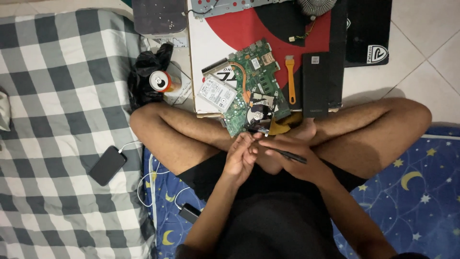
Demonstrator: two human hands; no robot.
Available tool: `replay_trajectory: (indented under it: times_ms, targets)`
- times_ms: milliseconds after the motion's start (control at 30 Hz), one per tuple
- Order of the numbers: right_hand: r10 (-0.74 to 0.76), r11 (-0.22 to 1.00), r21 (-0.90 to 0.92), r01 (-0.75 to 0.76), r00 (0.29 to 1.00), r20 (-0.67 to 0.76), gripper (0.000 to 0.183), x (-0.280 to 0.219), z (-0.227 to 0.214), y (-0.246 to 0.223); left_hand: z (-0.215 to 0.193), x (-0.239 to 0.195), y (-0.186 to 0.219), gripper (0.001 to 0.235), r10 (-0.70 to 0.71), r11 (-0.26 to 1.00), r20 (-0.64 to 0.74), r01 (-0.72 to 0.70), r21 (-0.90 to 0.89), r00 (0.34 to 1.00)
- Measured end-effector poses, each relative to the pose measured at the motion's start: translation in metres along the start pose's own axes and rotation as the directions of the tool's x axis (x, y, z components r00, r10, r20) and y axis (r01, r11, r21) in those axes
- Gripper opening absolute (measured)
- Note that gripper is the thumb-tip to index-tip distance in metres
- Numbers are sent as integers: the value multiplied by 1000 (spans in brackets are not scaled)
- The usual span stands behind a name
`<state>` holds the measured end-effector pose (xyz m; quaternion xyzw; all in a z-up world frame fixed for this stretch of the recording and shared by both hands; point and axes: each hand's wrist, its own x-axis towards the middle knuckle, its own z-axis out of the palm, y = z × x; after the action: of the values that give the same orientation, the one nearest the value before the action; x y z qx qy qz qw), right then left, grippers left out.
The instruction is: The person sits cross-legged on a mattress and works on a disassembled laptop motherboard. They select a screwdriver bit from a case, attach it to a handle, and use the screwdriver to tighten screws on the motherboard components.
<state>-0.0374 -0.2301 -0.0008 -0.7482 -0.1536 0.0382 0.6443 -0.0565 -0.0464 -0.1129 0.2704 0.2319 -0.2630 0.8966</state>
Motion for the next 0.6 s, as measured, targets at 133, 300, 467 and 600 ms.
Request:
replay_trajectory:
  times_ms: [133, 300, 467, 600]
  targets:
    - [-38, 995, 97, 36, 999, 15, 33, 2, 10, 11, 7, -1, -6, 12, -43, 995, -17, 41, -93, 999]
    - [-38, 956, 294, 17, 997, 66, 42, 5, -1, -4, 4, 0, -5, 14, -60, 986, 13, 61, -156, 998]
    - [113, 937, 323, -131, 991, 74, 38, -9, -18, -9, 6, -4, 17, 14, -63, 942, 220, 131, -308, 973]
    - [84, 970, 220, -102, 992, 90, 37, -3, -27, -28, 19, -11, 26, 13, -29, 882, 437, 229, -412, 899]
